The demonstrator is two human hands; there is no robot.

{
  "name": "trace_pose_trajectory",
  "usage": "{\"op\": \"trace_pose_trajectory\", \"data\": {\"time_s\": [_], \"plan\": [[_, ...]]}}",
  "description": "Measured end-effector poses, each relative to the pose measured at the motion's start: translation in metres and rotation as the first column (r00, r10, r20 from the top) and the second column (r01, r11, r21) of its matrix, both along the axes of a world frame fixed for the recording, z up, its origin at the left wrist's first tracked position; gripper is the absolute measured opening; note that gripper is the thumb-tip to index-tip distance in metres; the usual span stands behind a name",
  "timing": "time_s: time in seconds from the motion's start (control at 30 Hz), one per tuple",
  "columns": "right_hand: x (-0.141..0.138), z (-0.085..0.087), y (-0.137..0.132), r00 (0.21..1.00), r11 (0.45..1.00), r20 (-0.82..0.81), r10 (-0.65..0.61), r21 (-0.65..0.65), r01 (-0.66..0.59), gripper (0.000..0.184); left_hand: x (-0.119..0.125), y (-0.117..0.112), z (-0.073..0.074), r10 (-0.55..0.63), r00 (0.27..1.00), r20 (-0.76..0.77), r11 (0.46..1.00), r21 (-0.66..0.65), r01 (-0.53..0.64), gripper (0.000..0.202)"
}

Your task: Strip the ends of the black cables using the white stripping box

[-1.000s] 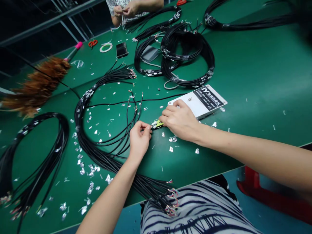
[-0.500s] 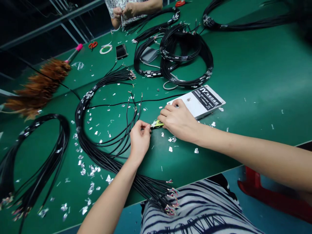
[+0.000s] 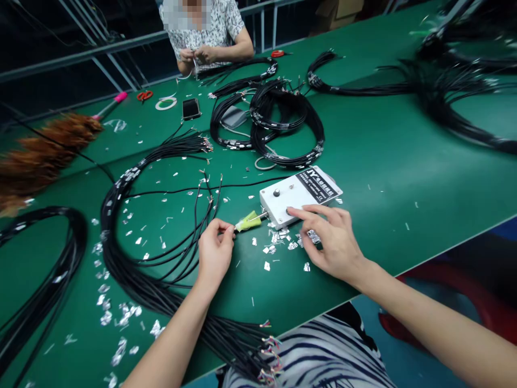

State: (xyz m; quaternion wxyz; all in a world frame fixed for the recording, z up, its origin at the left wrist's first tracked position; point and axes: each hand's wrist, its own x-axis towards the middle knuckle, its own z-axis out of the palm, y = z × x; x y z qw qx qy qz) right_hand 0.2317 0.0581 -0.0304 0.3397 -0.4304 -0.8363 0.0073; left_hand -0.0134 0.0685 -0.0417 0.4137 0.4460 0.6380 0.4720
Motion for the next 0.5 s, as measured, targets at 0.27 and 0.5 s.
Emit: {"op": "trace_pose_trajectory", "data": {"time_s": [0.27,0.5], "plan": [[-0.003,0.001,0.003,0.999,0.999,-0.051,-0.001,0.05,0.004,0.021,-0.01,-0.008,0.009,0.059,0.998,0.023,0.998,-0.002,-0.059,0.018],[-0.012,-0.003,-0.031,0.978,0.985,-0.144,0.154,-0.055,-0.163,0.019,-0.073,0.037,0.04,0.322,0.944,0.067,0.946,-0.057,-0.319,0.017]]}}
